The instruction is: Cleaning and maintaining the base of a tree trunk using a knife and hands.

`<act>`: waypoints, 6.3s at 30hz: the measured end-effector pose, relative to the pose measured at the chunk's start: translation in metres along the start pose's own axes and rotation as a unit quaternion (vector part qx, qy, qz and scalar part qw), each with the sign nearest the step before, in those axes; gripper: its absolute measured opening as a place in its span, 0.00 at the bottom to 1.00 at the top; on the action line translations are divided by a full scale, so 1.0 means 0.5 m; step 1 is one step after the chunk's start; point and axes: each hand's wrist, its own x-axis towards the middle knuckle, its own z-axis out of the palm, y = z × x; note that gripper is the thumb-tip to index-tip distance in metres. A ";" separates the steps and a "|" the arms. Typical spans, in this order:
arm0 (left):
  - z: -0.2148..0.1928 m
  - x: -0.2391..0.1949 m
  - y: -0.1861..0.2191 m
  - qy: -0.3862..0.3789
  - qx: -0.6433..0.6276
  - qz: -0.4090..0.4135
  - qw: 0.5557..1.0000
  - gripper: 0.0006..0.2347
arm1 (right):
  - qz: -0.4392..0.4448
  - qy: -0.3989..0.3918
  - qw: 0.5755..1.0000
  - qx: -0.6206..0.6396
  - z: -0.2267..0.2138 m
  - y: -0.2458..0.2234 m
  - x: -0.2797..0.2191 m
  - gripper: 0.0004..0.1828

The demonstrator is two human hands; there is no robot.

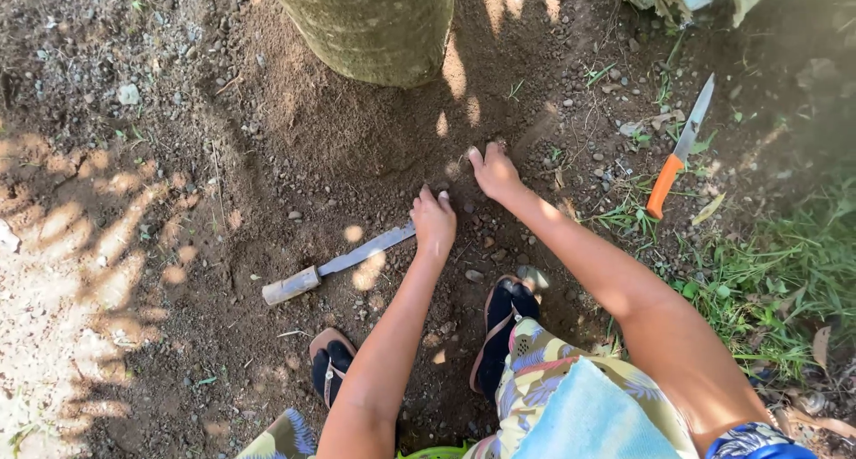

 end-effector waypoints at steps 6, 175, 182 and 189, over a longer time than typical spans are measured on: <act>0.025 0.024 0.055 -0.042 -0.068 -0.045 0.996 0.21 | 0.126 -0.101 0.968 0.191 -0.024 -0.014 -0.012 0.39; -0.239 0.053 0.196 -0.160 -0.398 -0.031 0.903 0.24 | 0.026 -0.247 0.914 0.322 -0.218 -0.250 -0.059 0.28; -0.343 0.158 0.244 -0.188 -0.418 -0.093 0.884 0.16 | -0.170 -0.202 0.923 0.280 -0.310 -0.361 -0.022 0.16; -0.395 0.218 0.245 -0.148 -0.470 -0.136 0.859 0.11 | -0.148 -0.108 0.951 0.249 -0.378 -0.461 -0.040 0.22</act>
